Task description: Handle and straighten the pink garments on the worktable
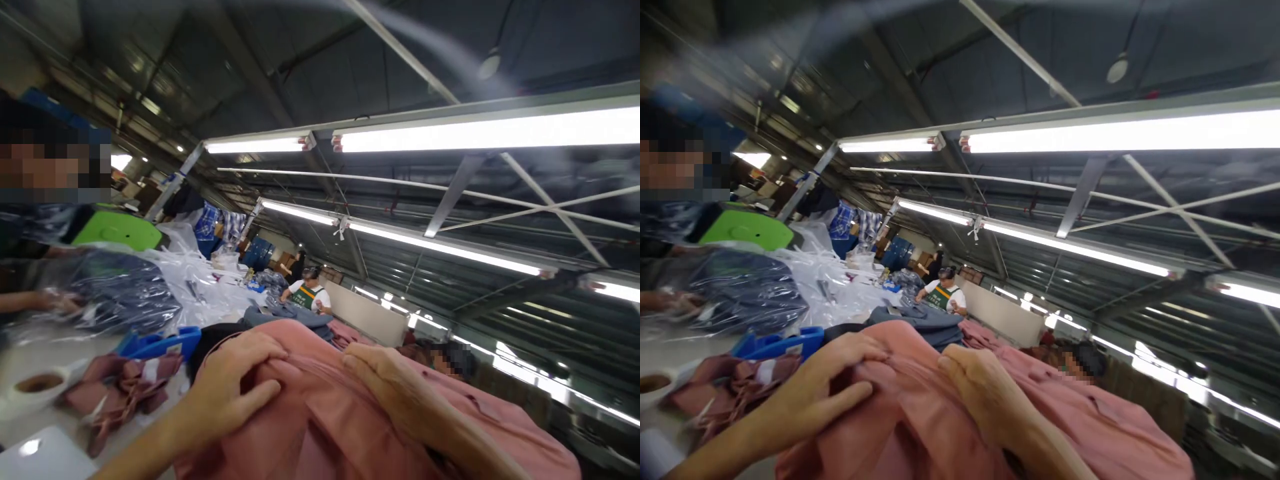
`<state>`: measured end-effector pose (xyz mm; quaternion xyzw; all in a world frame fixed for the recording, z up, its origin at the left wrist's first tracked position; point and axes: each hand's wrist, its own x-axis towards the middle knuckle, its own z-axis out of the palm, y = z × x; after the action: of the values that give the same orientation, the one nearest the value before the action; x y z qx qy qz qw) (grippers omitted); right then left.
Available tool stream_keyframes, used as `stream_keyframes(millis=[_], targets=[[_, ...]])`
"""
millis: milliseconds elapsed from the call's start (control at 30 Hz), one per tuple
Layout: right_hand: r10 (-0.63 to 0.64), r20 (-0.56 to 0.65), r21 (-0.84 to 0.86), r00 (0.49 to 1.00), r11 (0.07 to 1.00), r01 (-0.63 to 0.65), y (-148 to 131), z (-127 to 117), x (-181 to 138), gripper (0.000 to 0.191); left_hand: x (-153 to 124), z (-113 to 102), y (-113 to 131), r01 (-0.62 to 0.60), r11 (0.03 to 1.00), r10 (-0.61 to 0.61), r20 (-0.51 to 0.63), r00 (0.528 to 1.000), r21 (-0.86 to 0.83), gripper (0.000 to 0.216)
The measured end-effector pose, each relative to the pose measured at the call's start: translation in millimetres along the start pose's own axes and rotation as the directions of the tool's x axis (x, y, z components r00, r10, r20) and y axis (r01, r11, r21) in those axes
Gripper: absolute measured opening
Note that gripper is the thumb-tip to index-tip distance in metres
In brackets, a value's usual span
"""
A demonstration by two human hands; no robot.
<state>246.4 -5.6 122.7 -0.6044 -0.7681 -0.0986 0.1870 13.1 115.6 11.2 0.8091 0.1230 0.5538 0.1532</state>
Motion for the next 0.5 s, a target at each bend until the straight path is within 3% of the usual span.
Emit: stream_keyframes(millis=[133, 233, 300, 400, 500], targets=[[0.048, 0.246, 0.146, 0.968, 0.986, -0.086, -13.8, -23.5, -4.2, 0.033, -13.2, 15.9, 15.7, -0.088, 0.965, 0.118, -0.109, 0.987, 0.249, 0.012], [-0.01, 0.405, 0.363, 0.914, 0.919, -0.151, -18.0, -31.9, -3.8, 0.04, -8.5, 26.8, 41.5, -0.222, 0.929, 0.265, -0.114, 0.958, 0.296, 0.019], [-0.054, 0.45, 0.477, 0.891, 0.858, -0.189, -16.5, -29.5, -3.4, 0.046, -3.0, 40.9, 62.9, -0.386, 0.874, 0.44, -0.141, 0.887, 0.296, 0.024], [-0.082, 0.411, 0.53, 0.908, 0.832, -0.165, -12.5, -18.1, -5.6, 0.043, 4.8, 65.8, 86.8, -0.562, 0.743, 0.645, -0.161, 0.747, 0.363, 0.034], [-0.101, 0.387, 0.464, 0.916, 0.88, -0.099, -11.9, -12.0, -14.9, 0.032, 11.9, 82.6, 91.8, -0.613, 0.686, 0.707, -0.158, 0.689, 0.393, 0.026]])
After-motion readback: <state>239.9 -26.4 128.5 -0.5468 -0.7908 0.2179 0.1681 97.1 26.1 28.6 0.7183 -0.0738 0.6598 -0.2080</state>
